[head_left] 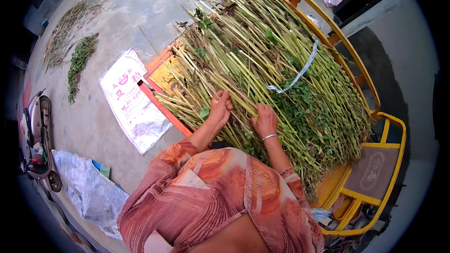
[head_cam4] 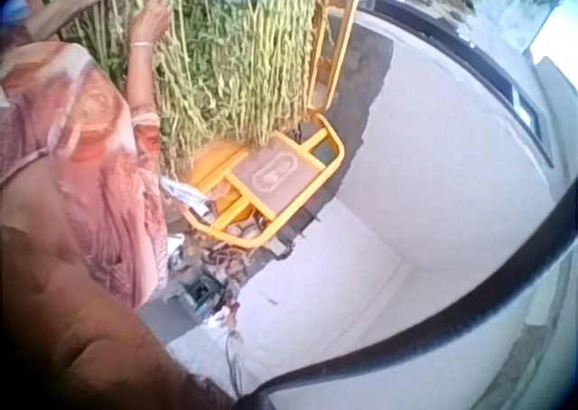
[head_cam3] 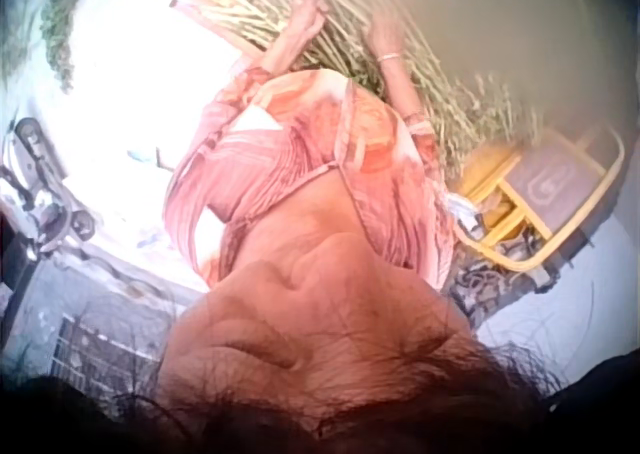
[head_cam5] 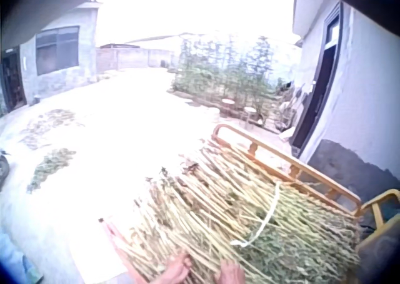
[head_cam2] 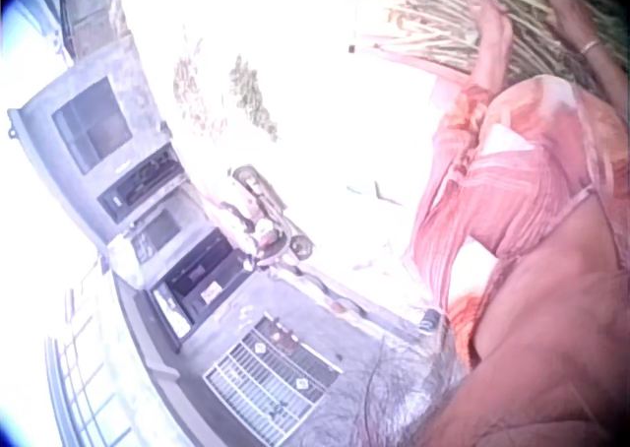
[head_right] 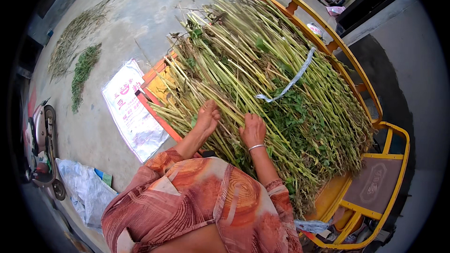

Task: The person gathers long green plant stalks from a yellow cart and arranges them into bundles. They secure each bundle with a white plastic tie, repeating the process to organize the pile of vegetation.

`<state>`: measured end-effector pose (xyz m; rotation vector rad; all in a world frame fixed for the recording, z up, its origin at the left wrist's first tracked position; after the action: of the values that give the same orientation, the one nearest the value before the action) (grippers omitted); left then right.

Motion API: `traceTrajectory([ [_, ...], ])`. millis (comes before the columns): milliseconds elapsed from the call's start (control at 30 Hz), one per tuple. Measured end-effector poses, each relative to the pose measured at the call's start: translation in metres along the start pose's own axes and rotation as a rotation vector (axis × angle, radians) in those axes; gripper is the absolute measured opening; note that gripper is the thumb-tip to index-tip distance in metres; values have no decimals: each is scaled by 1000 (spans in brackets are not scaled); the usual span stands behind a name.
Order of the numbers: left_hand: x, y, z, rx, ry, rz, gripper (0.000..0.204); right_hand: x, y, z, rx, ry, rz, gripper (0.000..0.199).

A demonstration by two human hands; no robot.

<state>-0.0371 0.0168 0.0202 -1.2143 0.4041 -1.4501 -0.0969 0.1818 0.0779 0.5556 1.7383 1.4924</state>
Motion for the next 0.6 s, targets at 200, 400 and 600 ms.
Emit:
traceTrajectory([
  [200, 15, -63, 37, -23, -27, -156, 44, -21, 41, 23, 43, 75, -88, 38],
  [400, 11, -63, 33, 16, -9, -103, 28, -22, 57, 31, 188, 141, -173, 49],
  [600, 2, -39, 22, -43, 82, -84, 38, 28, 49, 9, 155, -50, -186, 66],
])
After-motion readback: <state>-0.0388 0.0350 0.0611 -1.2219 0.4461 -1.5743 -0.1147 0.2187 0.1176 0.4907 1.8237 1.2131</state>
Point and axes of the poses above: each hand's wrist, its own z-axis away from the middle knuckle, its own y-axis out of the back of the hand, x = y × z, the point moved 1 cm from there along -z, towards the middle knuckle, and after that the axes turned 2 degrees about -x, right-handed, at the moved point
